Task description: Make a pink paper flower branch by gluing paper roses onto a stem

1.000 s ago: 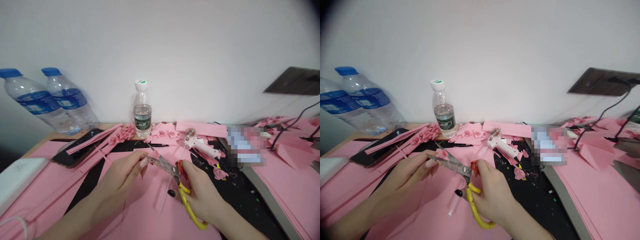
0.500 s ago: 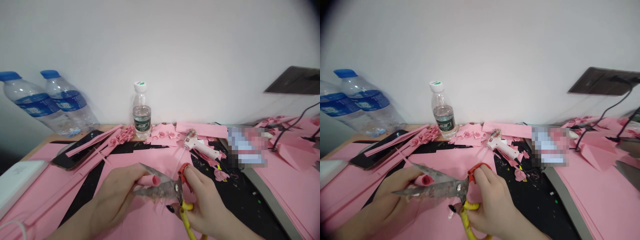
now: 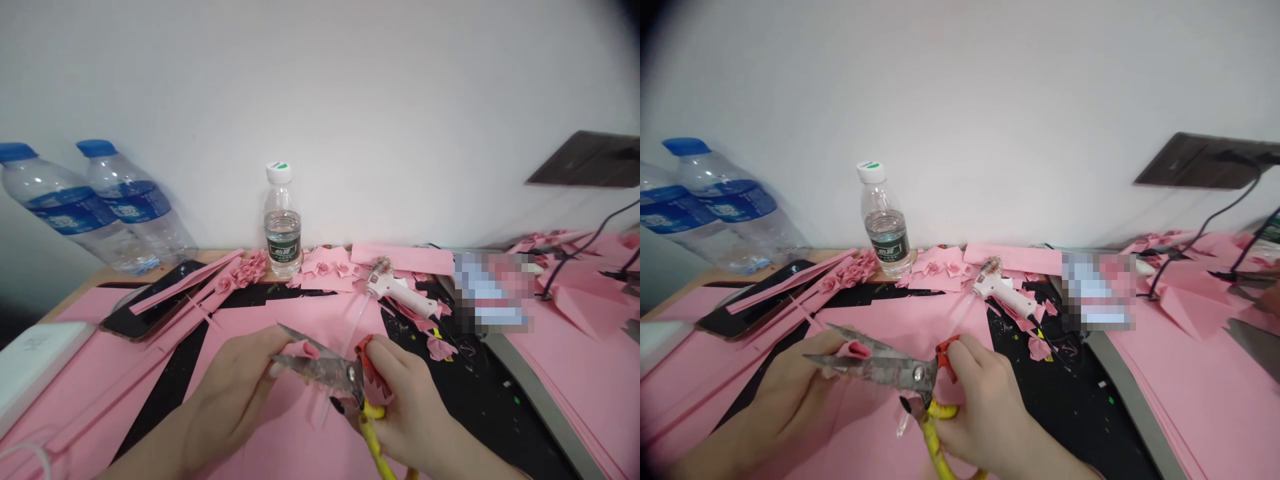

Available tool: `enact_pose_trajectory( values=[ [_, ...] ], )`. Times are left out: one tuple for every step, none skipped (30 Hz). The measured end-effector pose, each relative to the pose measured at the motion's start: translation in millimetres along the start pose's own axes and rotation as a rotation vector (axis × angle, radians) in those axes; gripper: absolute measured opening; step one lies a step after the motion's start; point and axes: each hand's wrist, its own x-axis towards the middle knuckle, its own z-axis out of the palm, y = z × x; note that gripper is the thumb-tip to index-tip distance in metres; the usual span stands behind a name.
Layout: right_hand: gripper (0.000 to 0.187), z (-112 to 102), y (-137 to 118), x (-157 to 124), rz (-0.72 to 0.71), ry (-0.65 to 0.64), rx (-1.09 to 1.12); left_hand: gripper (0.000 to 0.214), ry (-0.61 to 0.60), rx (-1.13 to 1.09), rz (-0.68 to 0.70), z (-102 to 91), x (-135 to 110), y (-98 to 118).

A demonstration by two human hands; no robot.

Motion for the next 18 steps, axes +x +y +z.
enact_pose_trajectory(
  values=[
    [0.047, -0.2, -0.2, -0.2, -0.002, -0.001, -0.003, 0.027, -0.005, 0.010, 0.008, -0.3, 0.5, 0.0],
    [0.045, -0.6, -0.4, -0.5, -0.003, -0.004, -0.003, 0.025, -0.011, 0.020, 0.012, -0.6, 1.0, 0.5],
    [0.044, -1.1, -0.7, -0.9, 0.000, -0.009, 0.000, 0.024, -0.018, 0.033, 0.003, -0.8, 1.7, 1.4],
    [0.043, -1.6, -0.9, -1.1, 0.006, -0.016, 0.003, 0.024, -0.024, 0.048, -0.017, -1.0, 2.5, 2.8],
    [0.043, -2.0, -1.2, -1.2, 0.014, -0.025, 0.008, 0.023, -0.028, 0.059, -0.048, -1.1, 3.3, 4.5],
    [0.044, -2.5, -1.6, -1.1, 0.025, -0.035, 0.013, 0.023, -0.032, 0.066, -0.086, -1.1, 4.3, 6.5],
    [0.045, -3.1, -2.1, -0.7, 0.039, -0.046, 0.018, 0.024, -0.037, 0.069, -0.129, -1.1, 5.3, 8.5],
    [0.045, -3.7, -2.6, 0.0, 0.056, -0.059, 0.025, 0.026, -0.040, 0.068, -0.175, -1.1, 6.2, 10.3],
    [0.046, -4.4, -3.2, 1.0, 0.077, -0.076, 0.029, 0.028, -0.040, 0.064, -0.212, -1.0, 7.1, 11.6],
    [0.047, -5.3, -3.9, 2.2, 0.104, -0.097, 0.032, 0.029, -0.037, 0.059, -0.243, -0.9, 7.9, 12.5],
    [0.047, -6.2, -4.7, 3.4, 0.136, -0.124, 0.033, 0.030, -0.035, 0.054, -0.268, -0.8, 8.6, 12.9],
    [0.047, -7.2, -5.4, 4.5, 0.166, -0.153, 0.035, 0.030, -0.036, 0.048, -0.283, -0.6, 9.1, 13.0],
    [0.046, -8.0, -6.1, 5.3, 0.192, -0.186, 0.040, 0.030, -0.040, 0.042, -0.289, -0.4, 9.6, 12.9],
    [0.045, -8.6, -6.7, 5.8, 0.213, -0.217, 0.050, 0.030, -0.049, 0.035, -0.288, -0.2, 9.9, 12.8],
    [0.045, -9.0, -7.1, 5.9, 0.227, -0.245, 0.064, 0.030, -0.062, 0.028, -0.288, 0.1, 10.2, 12.9],
    [0.044, -8.9, -7.2, 5.7, 0.238, -0.266, 0.077, 0.030, -0.080, 0.024, -0.290, 0.3, 10.4, 13.2],
    [0.044, -8.5, -7.2, 5.3, 0.246, -0.281, 0.087, 0.031, -0.099, 0.028, -0.295, 0.6, 10.4, 13.6],
    [0.044, -7.7, -6.8, 4.8, 0.253, -0.288, 0.089, 0.032, -0.113, 0.054, -0.308, 0.9, 10.3, 14.0]
  ],
)
